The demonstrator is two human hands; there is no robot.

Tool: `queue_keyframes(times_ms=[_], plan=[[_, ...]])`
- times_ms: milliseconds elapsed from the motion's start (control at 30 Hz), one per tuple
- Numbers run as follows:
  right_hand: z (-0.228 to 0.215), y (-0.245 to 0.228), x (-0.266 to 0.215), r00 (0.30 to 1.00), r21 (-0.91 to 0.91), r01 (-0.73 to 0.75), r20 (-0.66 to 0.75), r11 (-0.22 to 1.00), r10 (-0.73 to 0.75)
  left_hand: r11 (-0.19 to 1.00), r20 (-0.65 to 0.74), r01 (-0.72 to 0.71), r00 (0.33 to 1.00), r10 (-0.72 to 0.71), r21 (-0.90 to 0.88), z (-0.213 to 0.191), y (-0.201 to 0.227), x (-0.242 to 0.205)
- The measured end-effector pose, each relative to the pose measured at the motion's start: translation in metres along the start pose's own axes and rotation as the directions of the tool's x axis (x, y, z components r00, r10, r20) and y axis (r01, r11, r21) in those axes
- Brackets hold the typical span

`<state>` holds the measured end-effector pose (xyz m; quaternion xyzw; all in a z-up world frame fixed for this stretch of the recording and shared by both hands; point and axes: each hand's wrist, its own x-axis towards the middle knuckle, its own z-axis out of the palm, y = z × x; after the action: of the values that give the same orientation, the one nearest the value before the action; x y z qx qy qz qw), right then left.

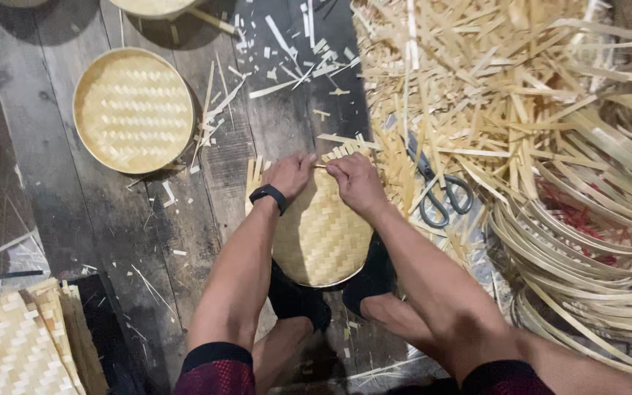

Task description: The person constructs a bamboo basket by trimming a round bamboo frame with shears, fitting a woven bamboo base into the frame, and then securing and trimming the edges.

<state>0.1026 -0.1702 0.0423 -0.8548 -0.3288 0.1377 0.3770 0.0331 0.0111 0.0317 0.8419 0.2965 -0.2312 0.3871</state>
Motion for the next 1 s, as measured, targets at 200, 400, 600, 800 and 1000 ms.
queue_keyframes(times_ms=[200,400,600,800,1000], plan=[[0.018,-0.017,-0.049,0.939,-0.346,-0.309,-0.259,0.886,0.227,0.999,0.013,0.027,1.0,-0.027,-0.035,0.004,0.0,0.002],[0.021,-0.012,-0.025,0.787,-0.252,-0.603,-0.031,0.757,0.617,0.999,0.005,0.025,1.0,-0.025,0.019,0.001,0.001,0.002],[0.021,0.0,-0.021,0.809,-0.203,-0.586,-0.091,0.784,0.581,0.999,0.024,0.046,0.999,-0.046,0.014,-0.003,0.007,0.008],[0.024,0.005,-0.008,0.74,-0.228,-0.636,0.091,0.737,0.667,0.998,0.018,0.061,0.998,-0.061,-0.018,-0.001,0.002,0.008],[0.01,-0.005,-0.005,0.747,-0.193,-0.631,0.113,0.751,0.656,0.997,0.032,0.05,0.998,-0.048,-0.054,0.005,-0.002,0.016]])
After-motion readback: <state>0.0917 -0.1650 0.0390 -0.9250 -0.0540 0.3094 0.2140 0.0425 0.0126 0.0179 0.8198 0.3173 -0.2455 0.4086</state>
